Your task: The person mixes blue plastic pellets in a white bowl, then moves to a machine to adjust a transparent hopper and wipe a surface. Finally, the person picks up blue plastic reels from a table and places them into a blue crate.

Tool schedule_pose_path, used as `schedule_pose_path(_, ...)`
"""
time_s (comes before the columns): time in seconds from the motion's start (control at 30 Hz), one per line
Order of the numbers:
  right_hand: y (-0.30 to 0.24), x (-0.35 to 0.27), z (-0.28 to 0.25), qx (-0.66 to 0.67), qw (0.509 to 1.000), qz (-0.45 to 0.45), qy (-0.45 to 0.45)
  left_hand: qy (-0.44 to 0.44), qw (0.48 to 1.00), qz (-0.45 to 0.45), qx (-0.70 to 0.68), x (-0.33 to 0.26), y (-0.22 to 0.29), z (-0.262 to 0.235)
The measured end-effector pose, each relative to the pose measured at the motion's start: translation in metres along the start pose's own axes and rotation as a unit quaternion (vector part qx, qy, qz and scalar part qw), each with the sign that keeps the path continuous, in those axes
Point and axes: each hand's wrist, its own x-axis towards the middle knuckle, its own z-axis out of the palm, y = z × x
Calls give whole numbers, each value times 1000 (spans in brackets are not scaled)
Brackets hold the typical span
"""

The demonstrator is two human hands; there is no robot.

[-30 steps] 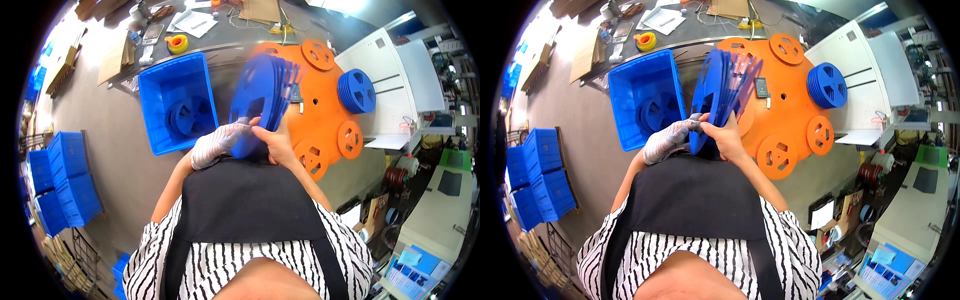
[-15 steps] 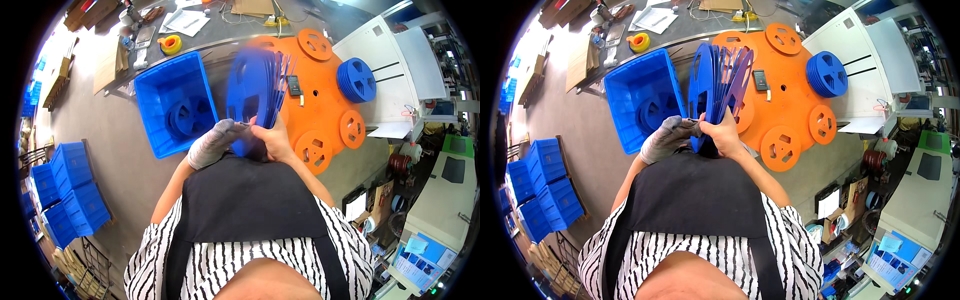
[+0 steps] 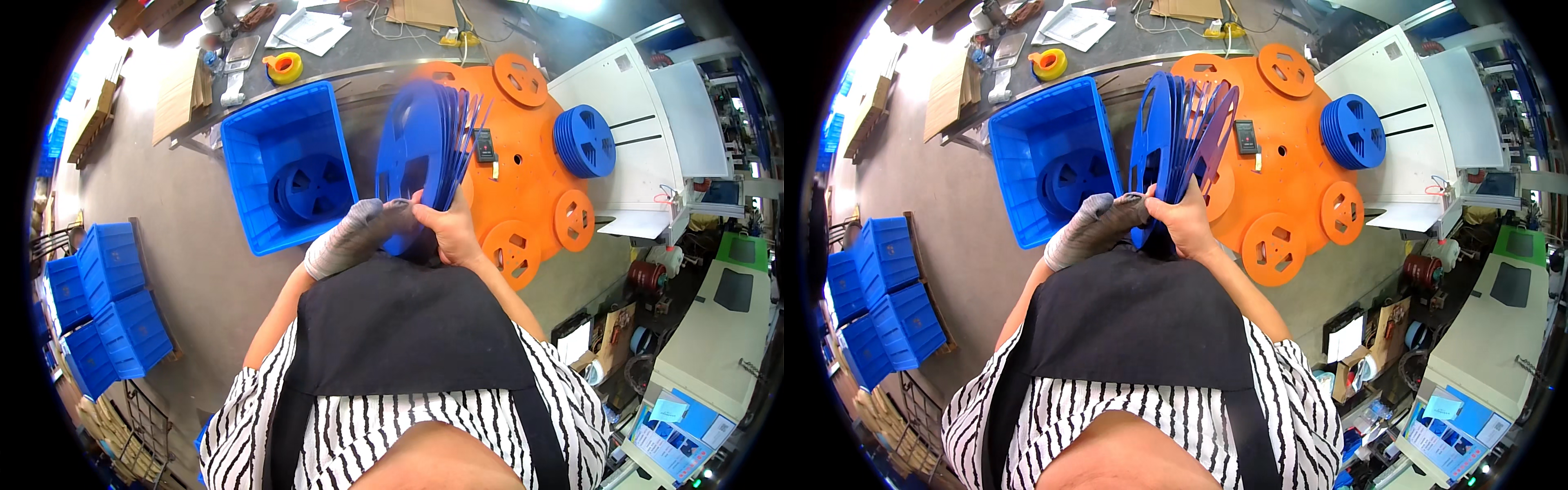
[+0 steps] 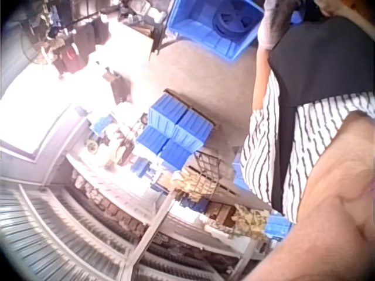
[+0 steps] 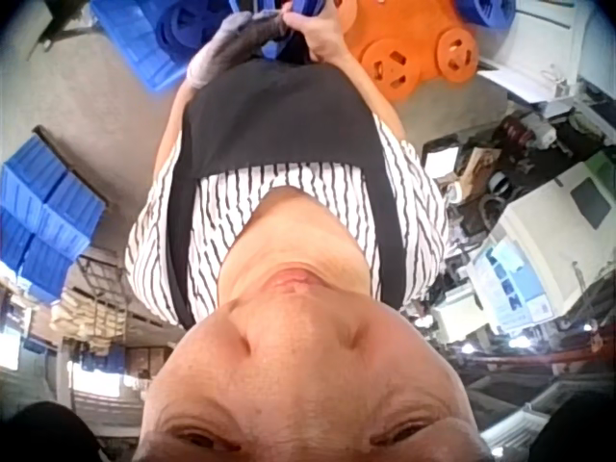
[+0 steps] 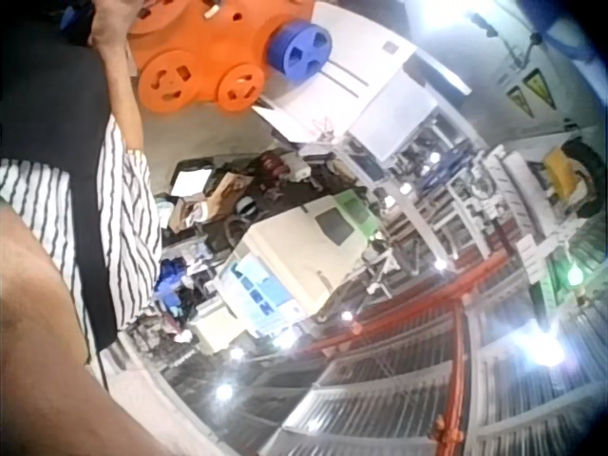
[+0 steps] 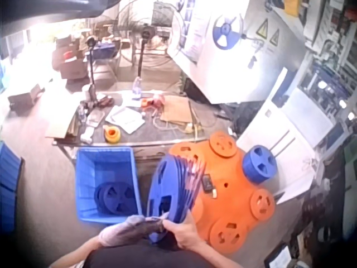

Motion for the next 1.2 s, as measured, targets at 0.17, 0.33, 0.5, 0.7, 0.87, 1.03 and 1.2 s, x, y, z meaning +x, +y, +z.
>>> schedule_pose_path(0.17, -6, 1, 4, -38, 999, 38, -10, -6, 997, 1, -83, -3, 2, 1)
schedule_pose_path(0.33, -4, 3, 4, -64, 996, 44, -36, -135, 488, -167, -846, -3, 11, 13)
schedule_pose_path(0.5, -5, 9, 11, -72, 996, 54, -23, -183, -143, -221, -947, 1, -4, 1)
schedule_pose_path(0.7, 13, 15, -1, -36, 998, 45, 40, -119, -317, -251, -907, 6, -26, -9)
schedule_pose_path(0.87, 8, 10, -23, 116, 988, 88, 52, -32, -44, -308, -950, -17, -34, 27)
schedule_pose_path(1.03, -8, 18, -72, 295, 952, 25, -78, -87, 115, -406, -903, -58, -40, 33)
schedule_pose_path(1.2, -16, 21, -100, 400, 897, -5, -189, -9, 739, -343, -580, -51, -33, 14)
